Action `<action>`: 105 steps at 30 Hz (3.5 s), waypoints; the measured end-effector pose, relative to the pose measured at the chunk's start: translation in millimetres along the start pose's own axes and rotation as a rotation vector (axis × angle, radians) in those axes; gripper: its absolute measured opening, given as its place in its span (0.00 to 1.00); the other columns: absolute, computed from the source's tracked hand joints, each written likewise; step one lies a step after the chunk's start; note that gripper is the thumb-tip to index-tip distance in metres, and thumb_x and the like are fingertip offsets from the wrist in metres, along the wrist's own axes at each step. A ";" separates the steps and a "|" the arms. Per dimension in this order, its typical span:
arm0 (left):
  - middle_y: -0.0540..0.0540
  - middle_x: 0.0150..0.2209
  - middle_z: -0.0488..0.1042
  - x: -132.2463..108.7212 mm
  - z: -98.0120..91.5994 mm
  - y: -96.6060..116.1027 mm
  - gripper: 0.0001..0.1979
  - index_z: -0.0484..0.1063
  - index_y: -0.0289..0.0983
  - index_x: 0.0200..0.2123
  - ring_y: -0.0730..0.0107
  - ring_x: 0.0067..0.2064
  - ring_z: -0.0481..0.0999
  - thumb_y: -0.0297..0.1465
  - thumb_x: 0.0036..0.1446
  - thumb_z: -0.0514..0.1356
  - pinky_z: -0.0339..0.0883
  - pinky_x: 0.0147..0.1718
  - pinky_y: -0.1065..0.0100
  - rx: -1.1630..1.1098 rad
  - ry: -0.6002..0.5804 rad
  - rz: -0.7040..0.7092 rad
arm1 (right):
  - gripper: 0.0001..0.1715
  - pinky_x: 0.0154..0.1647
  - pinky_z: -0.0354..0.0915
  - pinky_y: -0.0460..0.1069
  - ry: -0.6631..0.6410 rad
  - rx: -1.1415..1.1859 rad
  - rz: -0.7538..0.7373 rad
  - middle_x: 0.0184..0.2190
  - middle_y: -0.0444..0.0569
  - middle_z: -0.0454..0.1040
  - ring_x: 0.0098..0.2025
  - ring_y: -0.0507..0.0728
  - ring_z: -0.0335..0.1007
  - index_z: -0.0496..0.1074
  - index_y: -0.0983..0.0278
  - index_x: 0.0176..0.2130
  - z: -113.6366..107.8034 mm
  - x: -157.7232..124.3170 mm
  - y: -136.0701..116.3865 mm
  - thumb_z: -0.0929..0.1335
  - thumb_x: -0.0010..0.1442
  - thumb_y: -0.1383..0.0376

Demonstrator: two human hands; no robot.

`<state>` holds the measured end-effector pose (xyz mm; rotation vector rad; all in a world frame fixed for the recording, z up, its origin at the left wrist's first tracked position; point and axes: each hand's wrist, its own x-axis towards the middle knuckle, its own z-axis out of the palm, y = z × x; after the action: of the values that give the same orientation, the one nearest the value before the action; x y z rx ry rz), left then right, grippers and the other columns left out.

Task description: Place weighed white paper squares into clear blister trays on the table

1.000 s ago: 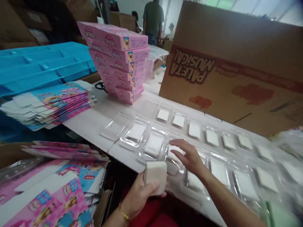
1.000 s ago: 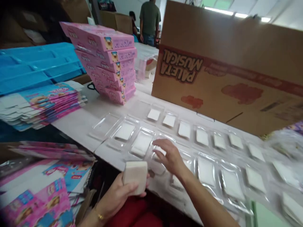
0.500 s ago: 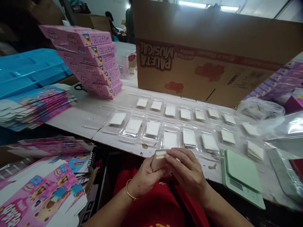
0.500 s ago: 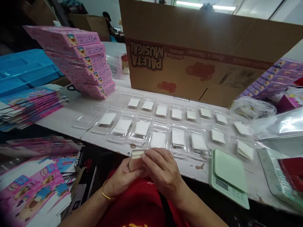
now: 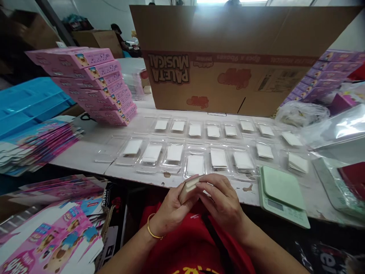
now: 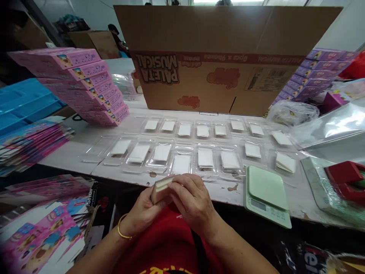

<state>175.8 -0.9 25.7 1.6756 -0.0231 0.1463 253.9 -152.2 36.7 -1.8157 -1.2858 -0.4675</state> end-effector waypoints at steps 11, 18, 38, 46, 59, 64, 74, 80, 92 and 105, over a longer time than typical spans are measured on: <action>0.42 0.45 0.73 12.3 16.2 -14.2 0.21 0.65 0.34 0.50 0.62 0.43 0.71 0.29 0.51 0.59 0.64 0.44 0.63 -0.384 -0.062 -0.204 | 0.05 0.43 0.60 0.53 -0.105 -0.094 0.057 0.38 0.50 0.68 0.40 0.55 0.62 0.65 0.64 0.32 -6.4 -9.9 10.6 0.63 0.56 0.73; 0.40 0.40 0.73 23.8 53.3 -39.9 0.20 0.69 0.33 0.44 0.59 0.40 0.73 0.29 0.45 0.64 0.67 0.40 0.58 -0.762 -0.194 -0.550 | 0.06 0.32 0.61 0.46 -0.203 -0.002 0.239 0.28 0.46 0.68 0.31 0.51 0.63 0.64 0.64 0.32 -30.6 -47.3 30.9 0.61 0.56 0.73; 0.32 0.46 0.72 26.1 81.2 -53.7 0.26 0.60 0.32 0.52 0.50 0.42 0.74 0.30 0.49 0.61 0.65 0.43 0.45 -0.732 -0.208 -0.859 | 0.13 0.36 0.60 0.50 0.060 -0.437 0.961 0.31 0.46 0.71 0.34 0.56 0.65 0.70 0.62 0.36 -179.7 -141.0 211.1 0.68 0.46 0.64; 0.32 0.46 0.72 27.8 82.6 -53.7 0.33 0.55 0.34 0.56 0.51 0.42 0.75 0.30 0.47 0.62 0.66 0.43 0.48 -0.722 -0.205 -0.899 | 0.17 0.40 0.62 0.54 0.149 -0.674 0.789 0.40 0.53 0.71 0.39 0.58 0.66 0.69 0.64 0.43 -204.7 -155.7 199.4 0.64 0.54 0.60; 0.32 0.46 0.72 29.0 82.8 -54.7 0.33 0.57 0.33 0.56 0.50 0.43 0.75 0.30 0.47 0.63 0.67 0.43 0.48 -0.709 -0.198 -0.908 | 0.14 0.38 0.63 0.51 0.155 -0.661 0.864 0.36 0.52 0.73 0.37 0.57 0.68 0.72 0.66 0.38 -210.5 -152.6 193.7 0.64 0.54 0.62; 0.32 0.46 0.72 29.7 81.7 -59.5 0.33 0.59 0.34 0.55 0.49 0.42 0.75 0.31 0.44 0.64 0.68 0.42 0.49 -0.715 -0.182 -0.916 | 0.14 0.40 0.63 0.52 0.087 -0.640 0.919 0.35 0.50 0.73 0.37 0.56 0.68 0.72 0.65 0.39 -201.7 -148.2 199.8 0.65 0.53 0.63; 0.32 0.47 0.72 32.5 82.7 -63.8 0.31 0.61 0.33 0.54 0.48 0.43 0.74 0.31 0.45 0.64 0.67 0.43 0.48 -0.702 -0.151 -0.868 | 0.10 0.39 0.63 0.50 -0.081 -0.548 0.712 0.34 0.48 0.72 0.37 0.55 0.68 0.71 0.63 0.37 -177.7 -110.1 161.9 0.65 0.55 0.61; 0.30 0.47 0.71 33.5 81.9 -63.3 0.30 0.61 0.32 0.53 0.47 0.43 0.74 0.32 0.46 0.63 0.67 0.42 0.47 -0.694 -0.172 -0.816 | 0.08 0.40 0.62 0.50 -0.204 -0.732 0.672 0.36 0.50 0.70 0.40 0.56 0.66 0.69 0.63 0.37 -155.7 -116.5 134.5 0.64 0.57 0.63; 0.30 0.48 0.70 30.3 76.9 -69.3 0.35 0.52 0.33 0.58 0.48 0.43 0.74 0.30 0.48 0.62 0.66 0.44 0.48 -0.713 -0.166 -0.849 | 0.11 0.37 0.58 0.45 -0.339 -0.865 0.794 0.35 0.47 0.70 0.39 0.53 0.65 0.70 0.62 0.34 -147.9 -145.3 153.3 0.60 0.61 0.62; 0.30 0.48 0.70 32.1 77.8 -68.5 0.34 0.52 0.32 0.58 0.50 0.42 0.75 0.28 0.48 0.61 0.67 0.43 0.50 -0.714 -0.175 -0.859 | 0.14 0.37 0.59 0.44 -0.369 -0.742 0.832 0.35 0.46 0.71 0.38 0.51 0.67 0.73 0.61 0.34 -160.0 -139.2 157.2 0.60 0.60 0.61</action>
<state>221.0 -68.1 -46.5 0.8689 0.4575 -0.5954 365.1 -380.8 -34.4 -2.9440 -0.4500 -0.1304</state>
